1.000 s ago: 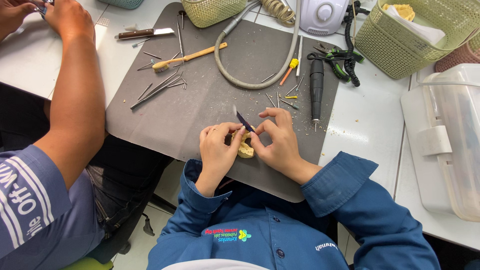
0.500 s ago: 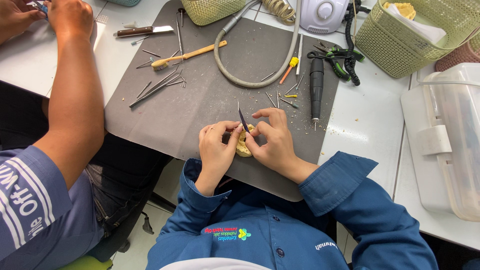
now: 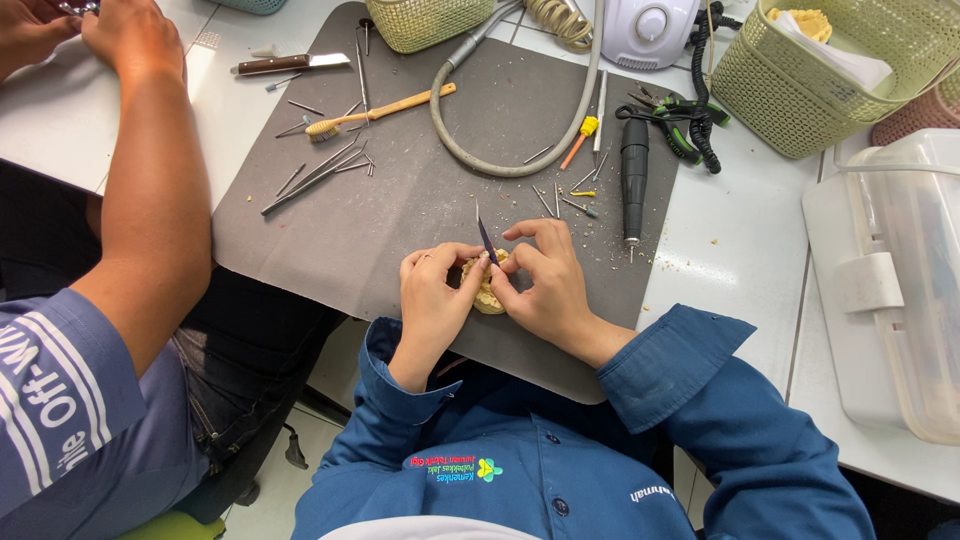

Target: The person shapes a small yellowish dental material using a rotary handpiece and a metal spatula. They repeatedly hold the material, apply the rotary tool to its surface, and scrape or smooth it with the spatula. The work is performed on a gray mat with various dental tools nearby.

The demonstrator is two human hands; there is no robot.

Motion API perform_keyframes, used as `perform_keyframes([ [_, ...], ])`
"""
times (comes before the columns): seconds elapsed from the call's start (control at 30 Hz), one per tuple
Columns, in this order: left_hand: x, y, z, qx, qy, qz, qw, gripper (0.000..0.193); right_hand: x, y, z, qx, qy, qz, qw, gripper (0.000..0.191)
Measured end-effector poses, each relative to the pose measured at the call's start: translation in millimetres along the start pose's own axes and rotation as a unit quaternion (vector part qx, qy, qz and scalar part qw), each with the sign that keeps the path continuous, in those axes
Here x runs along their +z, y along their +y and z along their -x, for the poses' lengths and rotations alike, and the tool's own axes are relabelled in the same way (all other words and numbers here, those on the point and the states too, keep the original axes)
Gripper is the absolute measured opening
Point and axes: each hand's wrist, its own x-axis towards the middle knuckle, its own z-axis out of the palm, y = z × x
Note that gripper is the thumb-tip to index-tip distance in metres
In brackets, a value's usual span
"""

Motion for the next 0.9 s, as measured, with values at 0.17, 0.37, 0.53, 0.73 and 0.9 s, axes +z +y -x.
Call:
perform_keyframes([
  [0.17, -0.9, 1.1, -2.4, -0.003, -0.005, 0.001, 1.000, 0.011, -1.1, -0.5, -1.1, -0.007, 0.002, 0.001, 1.000, 0.016],
  [0.37, -2.1, 1.6, -3.5, 0.004, -0.007, -0.001, 1.000, 0.011, -0.8, -1.5, -2.5, -0.010, 0.001, 0.003, 1.000, 0.016],
  [0.53, -3.7, 1.9, -5.0, 0.003, -0.025, -0.017, 1.000, 0.011, 0.1, -2.7, -3.3, -0.009, -0.009, -0.013, 1.000, 0.017],
  [0.73, -4.7, 2.9, -7.3, 0.013, -0.024, -0.004, 1.000, 0.011, -1.2, -4.3, -6.0, -0.014, 0.001, -0.009, 1.000, 0.017],
  [0.9, -5.7, 2.1, -6.6, 0.020, -0.024, 0.001, 0.999, 0.011, -1.4, -4.7, -6.7, -0.017, -0.001, -0.011, 1.000, 0.018],
])
